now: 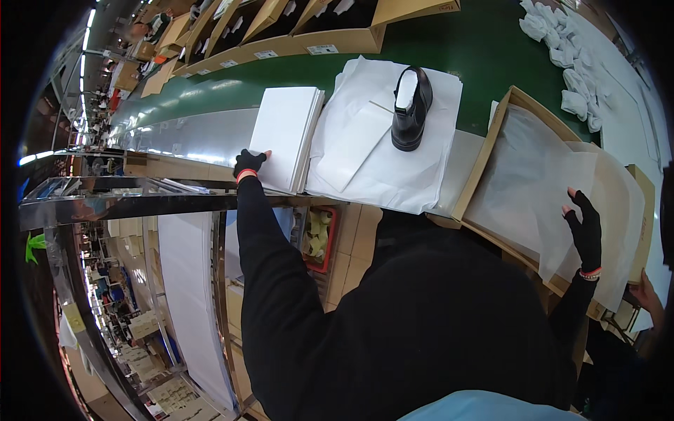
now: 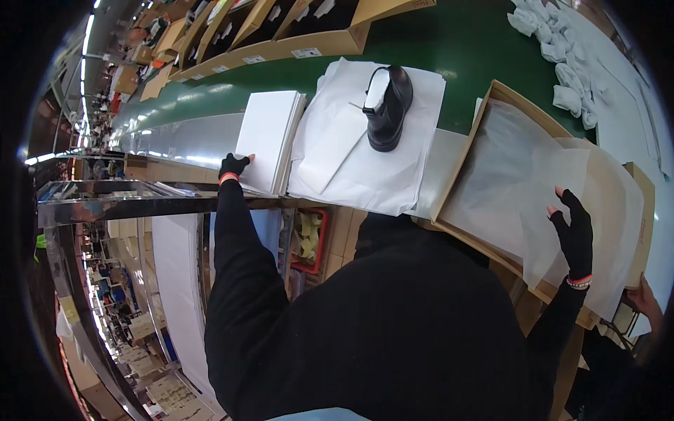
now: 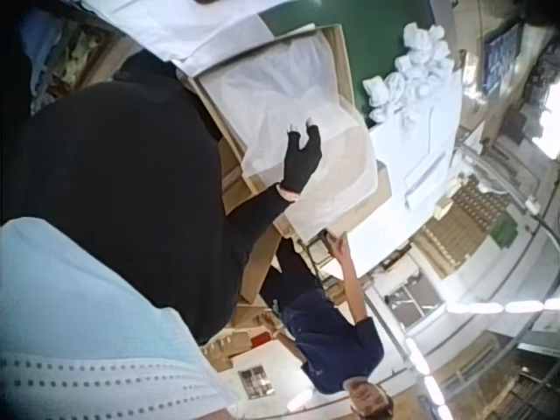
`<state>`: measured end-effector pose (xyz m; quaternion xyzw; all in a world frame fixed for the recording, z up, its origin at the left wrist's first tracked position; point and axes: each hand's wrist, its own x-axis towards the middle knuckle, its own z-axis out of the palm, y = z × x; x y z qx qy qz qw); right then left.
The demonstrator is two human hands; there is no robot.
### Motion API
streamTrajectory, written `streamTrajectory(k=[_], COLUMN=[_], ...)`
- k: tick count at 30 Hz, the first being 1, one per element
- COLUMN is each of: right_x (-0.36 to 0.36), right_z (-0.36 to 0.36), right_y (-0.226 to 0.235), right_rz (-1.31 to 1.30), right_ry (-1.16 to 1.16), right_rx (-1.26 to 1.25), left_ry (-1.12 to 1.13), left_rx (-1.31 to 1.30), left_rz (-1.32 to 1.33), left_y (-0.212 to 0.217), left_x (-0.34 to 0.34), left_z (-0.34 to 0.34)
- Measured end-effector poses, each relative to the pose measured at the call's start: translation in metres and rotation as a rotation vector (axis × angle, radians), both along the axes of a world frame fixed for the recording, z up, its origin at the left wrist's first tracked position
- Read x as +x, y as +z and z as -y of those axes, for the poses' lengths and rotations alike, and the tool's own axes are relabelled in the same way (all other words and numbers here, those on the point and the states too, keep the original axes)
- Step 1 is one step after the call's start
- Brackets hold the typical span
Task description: The person packs black shoes into cardboard boxes on a conveyor belt. They place a sheet of white tissue paper into the box, insert the shoes, and then cover them with another sheet of tissue paper before closing the box. The process is repeated for multiple pairs of shoes.
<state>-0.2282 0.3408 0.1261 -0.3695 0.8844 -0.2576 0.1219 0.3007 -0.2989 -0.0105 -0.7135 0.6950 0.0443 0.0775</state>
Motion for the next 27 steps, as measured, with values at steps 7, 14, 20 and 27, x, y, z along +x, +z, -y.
streamTrajectory(k=[7,14,20,27], right_x=[0.004,0.012,0.009,0.012], right_z=[0.021,0.028,0.017,0.017], right_y=[0.018,0.009,0.009,0.003], right_rz=[-0.029,-0.048,0.072,0.018], right_ry=[-0.010,0.051,0.000,0.047], right_rx=[-0.060,-0.030,-0.079,-0.009], left_ry=[-0.120,-0.077,-0.163,-0.162], left_rx=[-0.235,-0.239,-0.461,-0.484], left_rz=[-0.035,-0.054,0.000,-0.089], left_y=[0.032,0.026,0.012,0.036], left_x=[0.005,0.017,0.020,0.007], left_z=[-0.009,-0.008,-0.020,-0.015])
